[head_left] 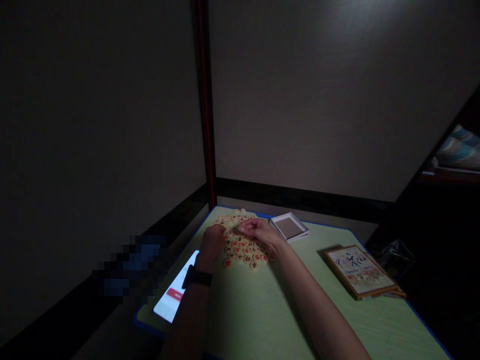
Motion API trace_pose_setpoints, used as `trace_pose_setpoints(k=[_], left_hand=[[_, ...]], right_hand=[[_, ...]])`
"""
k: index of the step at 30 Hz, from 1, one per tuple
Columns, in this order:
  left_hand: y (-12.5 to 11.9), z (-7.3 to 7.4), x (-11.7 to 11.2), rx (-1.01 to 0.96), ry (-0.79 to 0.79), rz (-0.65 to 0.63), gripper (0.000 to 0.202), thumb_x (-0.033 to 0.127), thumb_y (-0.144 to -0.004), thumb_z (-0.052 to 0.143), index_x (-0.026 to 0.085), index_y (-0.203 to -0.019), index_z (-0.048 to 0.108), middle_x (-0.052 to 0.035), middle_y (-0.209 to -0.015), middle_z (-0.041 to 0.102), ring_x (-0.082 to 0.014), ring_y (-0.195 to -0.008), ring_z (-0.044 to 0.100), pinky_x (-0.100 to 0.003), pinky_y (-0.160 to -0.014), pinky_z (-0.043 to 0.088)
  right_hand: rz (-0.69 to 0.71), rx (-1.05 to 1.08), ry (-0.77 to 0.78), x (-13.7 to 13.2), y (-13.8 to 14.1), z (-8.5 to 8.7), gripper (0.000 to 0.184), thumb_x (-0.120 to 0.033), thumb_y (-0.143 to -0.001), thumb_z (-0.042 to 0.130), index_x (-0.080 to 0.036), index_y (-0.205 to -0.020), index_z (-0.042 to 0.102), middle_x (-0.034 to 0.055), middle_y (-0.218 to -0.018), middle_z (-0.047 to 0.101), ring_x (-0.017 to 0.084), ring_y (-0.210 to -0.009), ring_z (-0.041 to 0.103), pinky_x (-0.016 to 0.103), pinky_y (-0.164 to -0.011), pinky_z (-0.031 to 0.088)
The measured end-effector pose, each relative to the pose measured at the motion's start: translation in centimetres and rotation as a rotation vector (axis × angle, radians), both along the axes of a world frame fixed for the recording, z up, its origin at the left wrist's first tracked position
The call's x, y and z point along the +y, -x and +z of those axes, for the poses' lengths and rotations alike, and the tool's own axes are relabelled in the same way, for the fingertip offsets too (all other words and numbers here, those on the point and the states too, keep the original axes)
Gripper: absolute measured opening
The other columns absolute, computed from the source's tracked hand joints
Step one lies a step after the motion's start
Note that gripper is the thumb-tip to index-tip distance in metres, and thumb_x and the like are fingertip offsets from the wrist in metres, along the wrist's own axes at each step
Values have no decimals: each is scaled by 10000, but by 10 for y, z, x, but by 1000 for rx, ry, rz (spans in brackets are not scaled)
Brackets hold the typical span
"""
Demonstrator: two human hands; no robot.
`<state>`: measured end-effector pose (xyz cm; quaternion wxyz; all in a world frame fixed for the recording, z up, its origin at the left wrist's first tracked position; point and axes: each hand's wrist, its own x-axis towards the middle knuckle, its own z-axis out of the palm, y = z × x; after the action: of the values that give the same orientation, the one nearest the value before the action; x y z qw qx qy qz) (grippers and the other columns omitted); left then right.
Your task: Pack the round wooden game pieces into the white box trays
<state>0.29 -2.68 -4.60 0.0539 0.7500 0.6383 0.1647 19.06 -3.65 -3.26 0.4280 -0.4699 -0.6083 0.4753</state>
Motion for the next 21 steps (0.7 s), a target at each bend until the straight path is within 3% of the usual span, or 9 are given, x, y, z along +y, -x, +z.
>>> trace_pose_setpoints(k=[3,6,10,15,21], left_hand=[[-1,2,-2,-5,5,4,357,98,-874,443,179,-1045,745,-95,-1099,736,-194,-1040,657,-253,-923,460],[-3,5,-6,-9,27,-38,339,133,-885,458,207,-1050,745,-76,-1108,737,-188,-1039,657,-253,-915,465],[-4,11,-12,11,85,-94,323,167,-913,446,200,-1015,751,-98,-1071,743,-207,-1019,667,-274,-874,475],[-3,15,-14,10,113,-5,287,186,-912,482,188,-1018,749,-115,-1078,738,-217,-1028,670,-273,-854,485],[-4,17,-15,19,115,40,308,153,-910,470,184,-1077,727,-112,-1122,725,-214,-1081,652,-274,-905,475]], right_hand=[[-46,-165,-99,2,8,-9,258,-387,-692,802,-173,-812,723,-24,-613,604,117,-573,511,223,-529,383],[-73,-339,-200,2,18,-12,133,-241,-707,771,-201,-833,762,15,-758,661,169,-730,582,267,-669,440],[-72,-591,-296,2,31,-9,226,-136,-736,702,-243,-912,796,79,-980,695,236,-938,607,324,-862,428],[-48,-787,-291,5,41,-9,257,-145,-743,673,-247,-939,803,94,-941,731,257,-942,631,311,-815,439],[-24,-882,-247,8,39,-10,249,-176,-742,647,-254,-923,800,49,-894,763,219,-896,661,264,-766,439]])
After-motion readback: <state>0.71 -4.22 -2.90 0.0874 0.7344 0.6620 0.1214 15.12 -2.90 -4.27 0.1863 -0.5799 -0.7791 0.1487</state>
